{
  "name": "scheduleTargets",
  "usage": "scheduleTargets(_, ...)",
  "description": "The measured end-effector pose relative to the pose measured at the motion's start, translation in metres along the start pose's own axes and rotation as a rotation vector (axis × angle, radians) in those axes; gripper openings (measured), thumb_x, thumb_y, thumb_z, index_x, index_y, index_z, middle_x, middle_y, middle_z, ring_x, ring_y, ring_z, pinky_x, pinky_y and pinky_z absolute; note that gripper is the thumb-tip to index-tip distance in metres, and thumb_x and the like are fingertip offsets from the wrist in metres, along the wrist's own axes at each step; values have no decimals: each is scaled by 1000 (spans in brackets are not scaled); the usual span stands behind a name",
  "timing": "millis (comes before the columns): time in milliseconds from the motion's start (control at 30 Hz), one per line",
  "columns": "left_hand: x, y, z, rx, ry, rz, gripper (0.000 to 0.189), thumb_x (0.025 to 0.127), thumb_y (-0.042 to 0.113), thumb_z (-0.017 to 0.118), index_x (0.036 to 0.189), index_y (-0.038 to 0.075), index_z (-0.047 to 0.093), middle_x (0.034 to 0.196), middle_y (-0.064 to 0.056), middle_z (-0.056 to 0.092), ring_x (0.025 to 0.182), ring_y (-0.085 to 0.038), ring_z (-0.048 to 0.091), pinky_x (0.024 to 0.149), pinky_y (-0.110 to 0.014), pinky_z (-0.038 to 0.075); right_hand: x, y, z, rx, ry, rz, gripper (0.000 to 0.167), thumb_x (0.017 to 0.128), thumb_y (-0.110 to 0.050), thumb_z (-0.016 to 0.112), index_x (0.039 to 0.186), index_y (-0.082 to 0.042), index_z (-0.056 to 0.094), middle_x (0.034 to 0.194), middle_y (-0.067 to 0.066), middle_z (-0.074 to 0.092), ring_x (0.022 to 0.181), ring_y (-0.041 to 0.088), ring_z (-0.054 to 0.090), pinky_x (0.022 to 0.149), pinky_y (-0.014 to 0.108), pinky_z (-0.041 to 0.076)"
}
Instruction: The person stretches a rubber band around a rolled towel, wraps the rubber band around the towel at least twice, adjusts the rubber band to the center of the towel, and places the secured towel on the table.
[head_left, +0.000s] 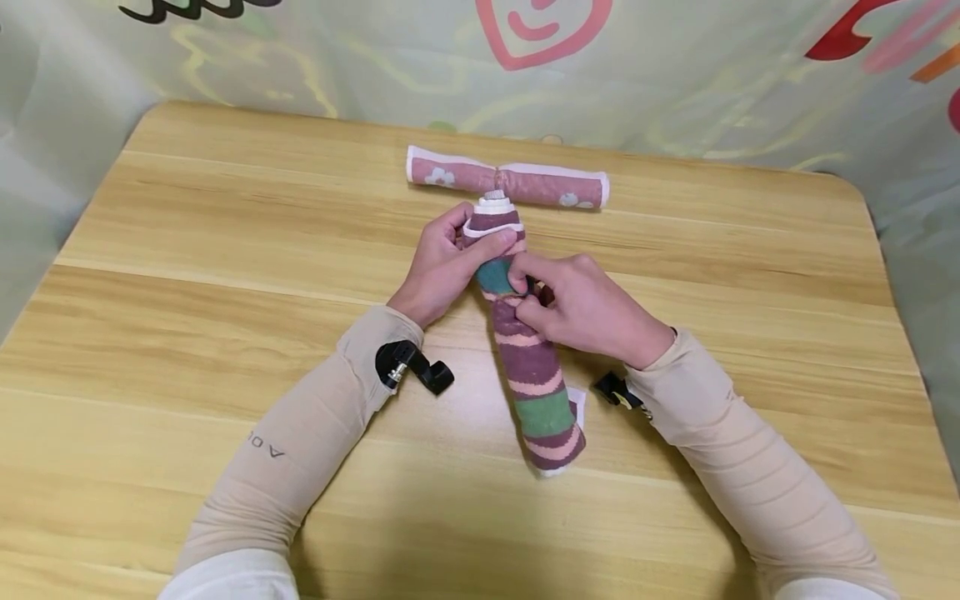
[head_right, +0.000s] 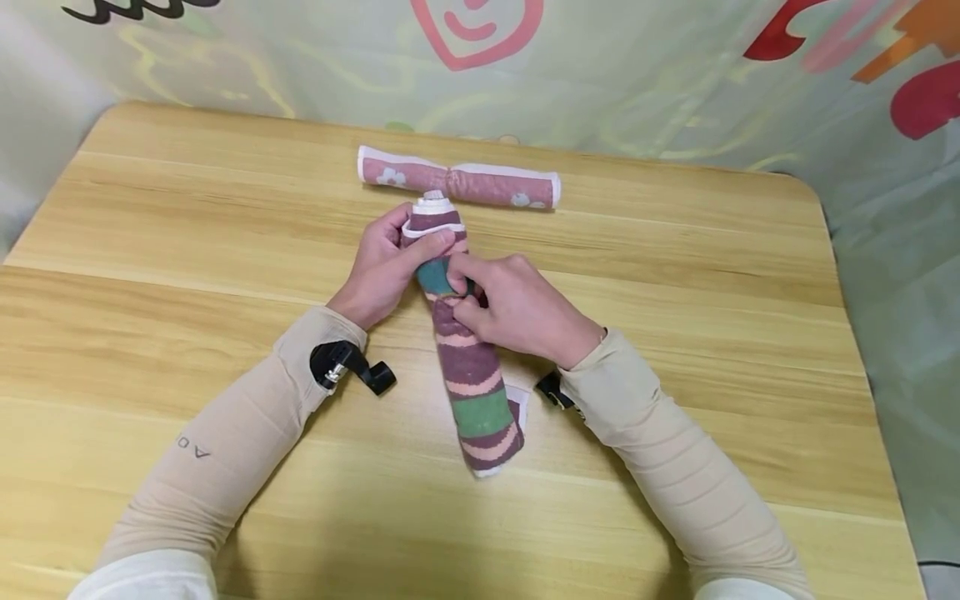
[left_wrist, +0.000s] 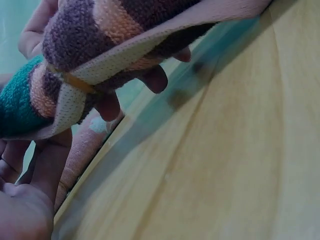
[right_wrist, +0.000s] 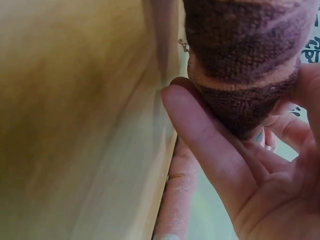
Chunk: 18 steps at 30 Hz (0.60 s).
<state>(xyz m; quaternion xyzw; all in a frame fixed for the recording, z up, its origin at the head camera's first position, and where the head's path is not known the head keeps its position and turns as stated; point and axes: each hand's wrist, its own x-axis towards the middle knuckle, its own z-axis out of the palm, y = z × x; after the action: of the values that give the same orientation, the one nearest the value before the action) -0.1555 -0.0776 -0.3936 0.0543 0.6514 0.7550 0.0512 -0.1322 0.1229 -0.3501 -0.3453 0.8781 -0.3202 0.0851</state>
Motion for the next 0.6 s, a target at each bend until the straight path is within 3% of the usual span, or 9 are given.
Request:
scheduleTargets(133, 1, 0, 0, -23, 33, 19, 24, 95, 13, 73, 117, 5, 66, 107, -1, 73, 97, -10, 70, 88, -23, 59, -1, 0, -1, 27, -9, 27, 14, 89, -6, 63, 95, -16, 55, 77, 1, 65, 62, 11, 57, 53, 23, 47)
scheduleTargets(267, 1, 1, 0, -95, 41, 32, 30, 96, 8, 71, 123, 1, 64, 108, -2, 72, 98, -12, 70, 88, -24, 59, -2, 0, -1, 69, -1, 48, 23, 91, -7, 66, 111, -17, 58, 96, 4, 74, 75, 14, 67, 64, 28, 58)
scheduleTargets(400, 1, 2, 0, -109, 21, 36, 27, 96, 7, 70, 122, 1, 64, 107, 0, 71, 97, -12, 69, 87, -23, 59, -2, 0, 0, 54, 18, 6, 29, 89, -6, 67, 114, -18, 59, 93, 1, 72, 73, 13, 64, 63, 28, 56)
scheduleTargets(600, 1, 2, 0, -84, 21, 36, 25, 95, 9, 71, 118, 4, 66, 108, -1, 72, 97, -11, 70, 87, -24, 59, -2, -1, 0, 20, -8, 5, 22, 90, -8, 68, 106, -16, 55, 88, 2, 70, 70, 13, 59, 59, 27, 52)
